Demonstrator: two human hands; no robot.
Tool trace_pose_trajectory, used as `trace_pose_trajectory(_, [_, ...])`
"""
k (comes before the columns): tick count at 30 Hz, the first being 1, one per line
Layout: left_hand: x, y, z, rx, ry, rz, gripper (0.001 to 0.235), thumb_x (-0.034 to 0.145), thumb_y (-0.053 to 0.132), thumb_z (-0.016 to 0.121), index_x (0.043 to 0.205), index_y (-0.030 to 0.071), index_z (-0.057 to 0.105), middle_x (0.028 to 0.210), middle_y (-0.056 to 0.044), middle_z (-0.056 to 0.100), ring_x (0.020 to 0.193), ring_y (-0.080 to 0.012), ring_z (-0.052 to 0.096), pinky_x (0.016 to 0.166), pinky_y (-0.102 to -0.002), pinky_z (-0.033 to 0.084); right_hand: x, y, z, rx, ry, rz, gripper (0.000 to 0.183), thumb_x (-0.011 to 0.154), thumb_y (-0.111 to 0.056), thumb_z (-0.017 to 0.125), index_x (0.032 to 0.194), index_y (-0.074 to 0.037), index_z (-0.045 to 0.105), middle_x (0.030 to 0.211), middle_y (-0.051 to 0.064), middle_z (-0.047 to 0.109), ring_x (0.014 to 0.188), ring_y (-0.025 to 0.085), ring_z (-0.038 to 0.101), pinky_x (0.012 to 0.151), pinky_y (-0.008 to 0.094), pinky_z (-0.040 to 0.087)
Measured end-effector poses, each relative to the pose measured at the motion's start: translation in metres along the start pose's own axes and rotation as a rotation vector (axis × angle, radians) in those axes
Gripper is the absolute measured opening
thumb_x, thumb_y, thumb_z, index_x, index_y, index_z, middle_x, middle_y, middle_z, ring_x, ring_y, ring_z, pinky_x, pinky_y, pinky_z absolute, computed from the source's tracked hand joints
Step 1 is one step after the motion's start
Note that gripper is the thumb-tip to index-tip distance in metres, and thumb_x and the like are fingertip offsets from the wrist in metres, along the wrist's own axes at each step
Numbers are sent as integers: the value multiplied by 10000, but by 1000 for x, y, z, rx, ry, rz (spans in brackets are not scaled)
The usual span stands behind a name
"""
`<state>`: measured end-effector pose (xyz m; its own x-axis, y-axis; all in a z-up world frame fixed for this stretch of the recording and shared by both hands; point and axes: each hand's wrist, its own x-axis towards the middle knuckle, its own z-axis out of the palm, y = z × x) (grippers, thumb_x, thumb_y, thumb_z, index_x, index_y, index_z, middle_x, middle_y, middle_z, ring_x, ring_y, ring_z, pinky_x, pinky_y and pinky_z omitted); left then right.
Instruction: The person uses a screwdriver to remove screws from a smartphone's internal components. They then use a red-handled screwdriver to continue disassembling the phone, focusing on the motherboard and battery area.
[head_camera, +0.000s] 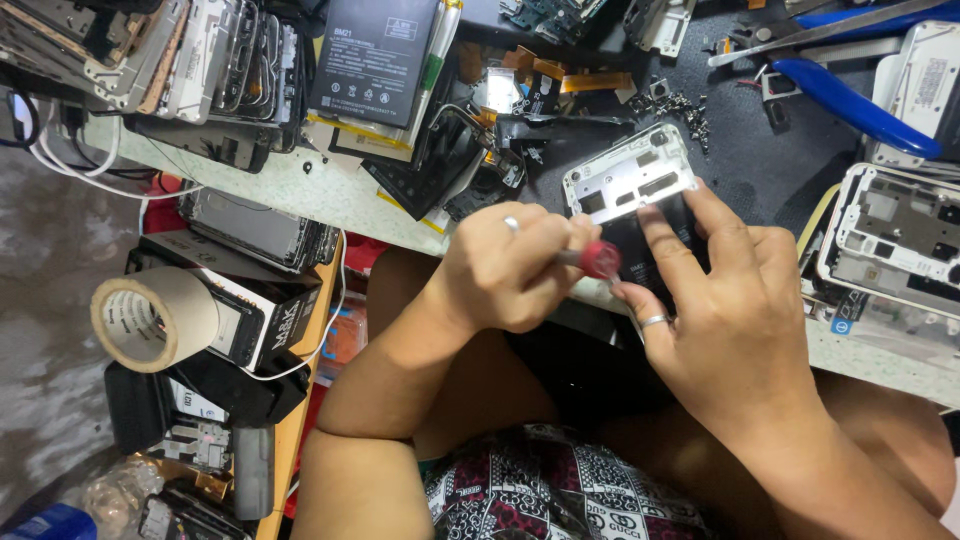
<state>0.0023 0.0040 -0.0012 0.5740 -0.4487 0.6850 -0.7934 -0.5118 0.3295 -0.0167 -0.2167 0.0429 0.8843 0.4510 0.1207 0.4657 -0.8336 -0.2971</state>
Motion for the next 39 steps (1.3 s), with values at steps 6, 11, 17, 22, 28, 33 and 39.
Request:
trace_pose_trajectory(6, [-2,1,6,151,246,-60,156,910,-46,812,984,-16,678,907,-74,583,655,-223,632,554,-361,502,1,-1,-2,11,4,-9,645,761,-242,864,1354,-51,699,1448,183,561,994,357,529,943,428,470])
trace_pose_trajectory(11, [-8,6,8,255,351,-177,158,937,6,812,1035,-1,689,943,-94,607,681,-210,639,590,-352,510,3,-2,-3,0,17,-17,636,777,-242,862,1361,-51,696,1449,190,560,985,356,526,941,428,472])
trace_pose_trajectory(17, [-14,14,12,120,545,-451,147,968,11,805,1066,41,700,929,-56,631,745,-147,614,571,-265,488,2,-2,-3,-16,20,-19,651,771,-247,860,1372,-63,688,1466,180,557,1010,360,525,949,433,473])
trace_pose_trajectory(22, [-13,13,15,100,634,-484,144,966,15,809,1066,48,710,912,-44,629,664,-118,551,544,-252,415,-1,0,-2,-16,28,-35,647,784,-249,855,1381,-73,680,1455,177,564,1007,357,524,949,440,469])
trace_pose_trajectory(28, [-8,13,5,184,653,-456,155,962,14,807,1087,48,721,882,-42,611,695,-130,520,541,-250,389,-3,3,-1,8,72,-66,633,796,-254,855,1373,-63,679,1446,173,566,1034,353,529,974,452,460])
trace_pose_trajectory(33, [-9,13,-16,296,685,-486,126,978,22,824,1056,56,730,868,-27,563,693,-137,513,591,-257,391,-7,6,0,13,80,-93,626,797,-263,855,1369,-75,685,1442,175,566,1051,357,530,985,459,457])
trace_pose_trajectory(39, [-2,15,-29,194,757,-546,100,963,14,820,1010,28,733,886,-32,574,675,-103,502,583,-236,392,-12,7,2,7,102,-111,587,811,-253,843,1364,-117,699,1462,170,562,1083,359,526,1000,464,462])
